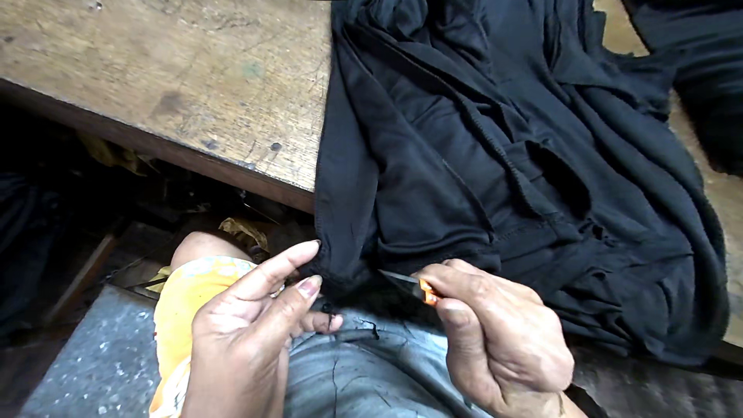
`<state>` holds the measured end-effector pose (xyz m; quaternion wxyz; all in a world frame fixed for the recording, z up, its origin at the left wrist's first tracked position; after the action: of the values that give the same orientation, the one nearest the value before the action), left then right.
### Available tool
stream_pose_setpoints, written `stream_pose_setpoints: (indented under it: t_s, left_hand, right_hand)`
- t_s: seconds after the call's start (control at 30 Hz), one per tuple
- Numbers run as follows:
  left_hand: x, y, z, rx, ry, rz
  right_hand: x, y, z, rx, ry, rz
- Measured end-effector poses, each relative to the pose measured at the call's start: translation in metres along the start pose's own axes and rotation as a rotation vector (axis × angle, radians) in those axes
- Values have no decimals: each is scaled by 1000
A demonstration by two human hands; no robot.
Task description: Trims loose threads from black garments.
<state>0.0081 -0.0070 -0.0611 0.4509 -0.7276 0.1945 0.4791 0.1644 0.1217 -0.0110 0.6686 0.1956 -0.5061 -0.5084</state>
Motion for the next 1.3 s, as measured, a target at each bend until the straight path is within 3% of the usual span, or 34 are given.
stream_pose_setpoints:
  t_s: [0.33,0.7,1.03,1.3]
  left_hand:
    - [2,-1,-1,-68,93,-109]
    - [7,-2,-3,-82,144,-127]
    - [3,-5,-5,-80,38,27]
    - [4,-4,-4,-45,29,-13]
  right_hand:
    - [-6,-8,-17,83,12,-284]
    - [-2,-14,-17,66,24,-263]
    - [3,-18,-12,41,19,-255]
    - [3,-18,-9,50,38,-210]
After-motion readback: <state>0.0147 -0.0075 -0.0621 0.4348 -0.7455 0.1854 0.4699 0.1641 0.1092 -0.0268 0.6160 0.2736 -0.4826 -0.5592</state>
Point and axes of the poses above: each hand's wrist, its own z-axis towards the middle knuckle, its own y-axis out of the back of the hand, x = y × z, the point moved 6 cm from there along z, towards the middle knuckle, and after that the axes turned 14 degrees about x, right-handed, at the moved point
